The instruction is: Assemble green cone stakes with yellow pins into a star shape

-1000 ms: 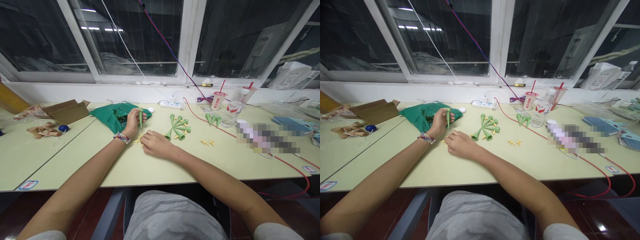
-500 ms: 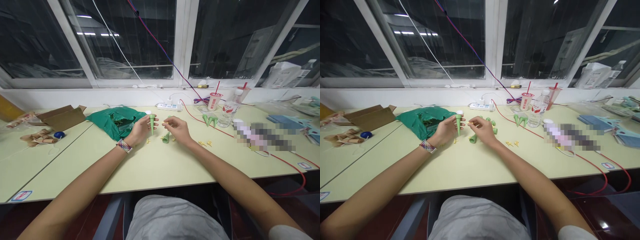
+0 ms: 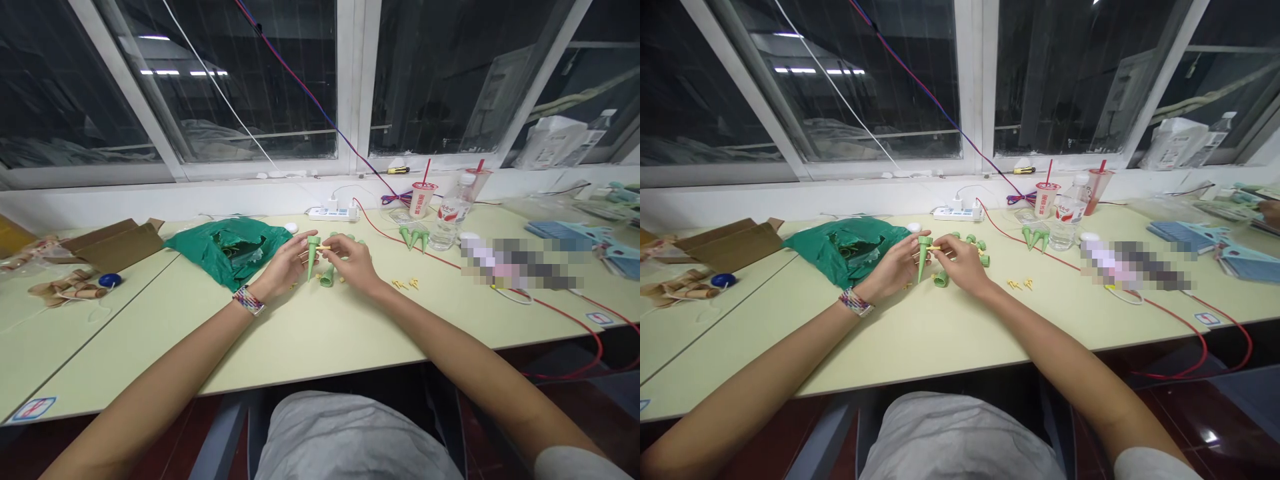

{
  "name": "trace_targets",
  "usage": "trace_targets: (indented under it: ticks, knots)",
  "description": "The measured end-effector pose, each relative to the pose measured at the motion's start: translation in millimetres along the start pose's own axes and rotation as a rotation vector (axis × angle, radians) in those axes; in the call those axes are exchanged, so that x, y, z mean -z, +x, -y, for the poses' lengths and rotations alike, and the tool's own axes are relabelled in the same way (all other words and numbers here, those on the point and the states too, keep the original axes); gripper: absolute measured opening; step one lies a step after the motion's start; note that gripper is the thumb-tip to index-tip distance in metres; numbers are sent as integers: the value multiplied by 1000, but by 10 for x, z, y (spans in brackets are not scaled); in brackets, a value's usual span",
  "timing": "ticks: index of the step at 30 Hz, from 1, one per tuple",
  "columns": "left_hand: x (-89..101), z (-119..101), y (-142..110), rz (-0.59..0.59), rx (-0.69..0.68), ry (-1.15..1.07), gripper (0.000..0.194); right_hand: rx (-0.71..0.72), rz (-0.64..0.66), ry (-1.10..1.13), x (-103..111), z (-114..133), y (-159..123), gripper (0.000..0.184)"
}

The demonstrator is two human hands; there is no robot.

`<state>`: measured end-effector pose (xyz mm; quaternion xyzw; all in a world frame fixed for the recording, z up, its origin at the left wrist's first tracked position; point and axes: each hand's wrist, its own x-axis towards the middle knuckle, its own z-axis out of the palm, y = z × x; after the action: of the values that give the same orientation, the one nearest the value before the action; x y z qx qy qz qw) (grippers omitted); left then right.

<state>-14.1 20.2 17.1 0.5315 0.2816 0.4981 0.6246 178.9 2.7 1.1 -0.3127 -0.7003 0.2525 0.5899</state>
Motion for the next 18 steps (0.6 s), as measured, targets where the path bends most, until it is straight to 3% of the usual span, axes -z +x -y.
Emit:
trace_targets:
  ticks: [8,18]
  knots:
    - [-41,23,-11,-31,10,95,53,11,33,-124,6,-16,-21,9]
    - [-28,12,-1,-21,14,97,48,34,-12,-184,30,-36,10,11]
